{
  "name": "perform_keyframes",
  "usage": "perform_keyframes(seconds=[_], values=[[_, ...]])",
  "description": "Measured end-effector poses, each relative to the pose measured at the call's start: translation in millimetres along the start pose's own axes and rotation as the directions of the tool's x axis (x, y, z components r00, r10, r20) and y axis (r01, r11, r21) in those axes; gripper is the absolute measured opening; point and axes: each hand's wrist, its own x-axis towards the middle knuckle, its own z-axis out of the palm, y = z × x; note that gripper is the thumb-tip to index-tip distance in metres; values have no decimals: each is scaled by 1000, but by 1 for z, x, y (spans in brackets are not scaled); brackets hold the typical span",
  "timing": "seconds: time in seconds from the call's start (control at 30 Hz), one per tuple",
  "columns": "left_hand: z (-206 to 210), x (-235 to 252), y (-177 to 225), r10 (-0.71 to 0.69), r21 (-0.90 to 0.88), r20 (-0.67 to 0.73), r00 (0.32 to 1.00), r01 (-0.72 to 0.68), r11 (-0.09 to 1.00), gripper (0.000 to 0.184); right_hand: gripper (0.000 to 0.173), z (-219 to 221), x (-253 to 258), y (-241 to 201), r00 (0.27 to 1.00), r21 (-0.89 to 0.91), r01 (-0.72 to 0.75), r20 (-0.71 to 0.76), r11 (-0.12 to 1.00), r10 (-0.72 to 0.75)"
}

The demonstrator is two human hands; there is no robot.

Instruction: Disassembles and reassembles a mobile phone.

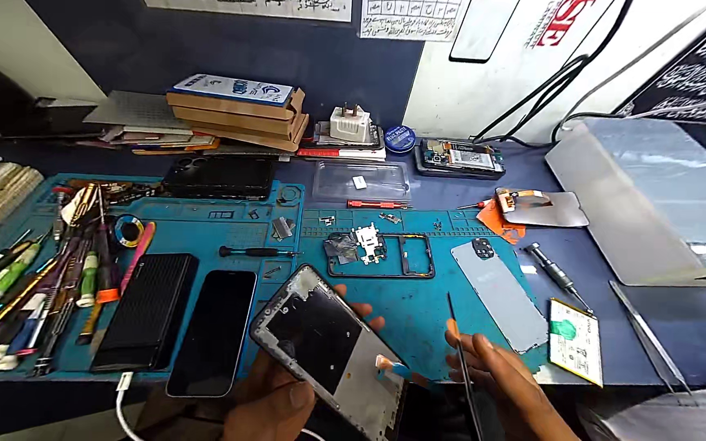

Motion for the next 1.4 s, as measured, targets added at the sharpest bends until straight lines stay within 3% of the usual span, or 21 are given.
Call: perform_keyframes(seconds=[0.17, 0.3, 0.37, 0.5, 0.63, 0.87, 1.2, 1.4], values=[[-5, -2, 0, 61, 5, 86, 994, -62, 998, 40, 73, -9, -11, 2, 1000, -26, -8, 1, 1000, 8], [18, 17, 6, -77, -47, 48, 996, 80, 996, 56, 73, -12, -14, 3, 1000, -36, 17, -6, 999, -17], [19, 18, 7, -87, -23, 58, 994, 89, 996, 56, 73, -13, -15, 2, 1000, -49, 23, -10, 999, -24], [11, 8, 6, 8, 139, 118, 993, -24, 990, 37, 71, -16, -16, 0, 1000, -52, 26, -7, 998, -27], [35, 13, 15, -71, 186, 123, 990, 47, 981, 49, 71, -12, -10, -1, 999, -41, 34, -1, 999, -34], [66, 29, 24, -125, 553, 132, 983, 32, 832, 67, 84, 0, 8, 6, 999, -113, 41, 17, 993, -40], [69, 31, 11, -119, 521, 131, 984, 34, 853, 73, 79, 7, 27, 11, 983, -74, 92, 164, 993, -79], [61, 30, 1, -95, 498, 157, 983, 5, 867, 74, 74, 7, 35, 13, 964, -217, 229, 186, 949, -190]])
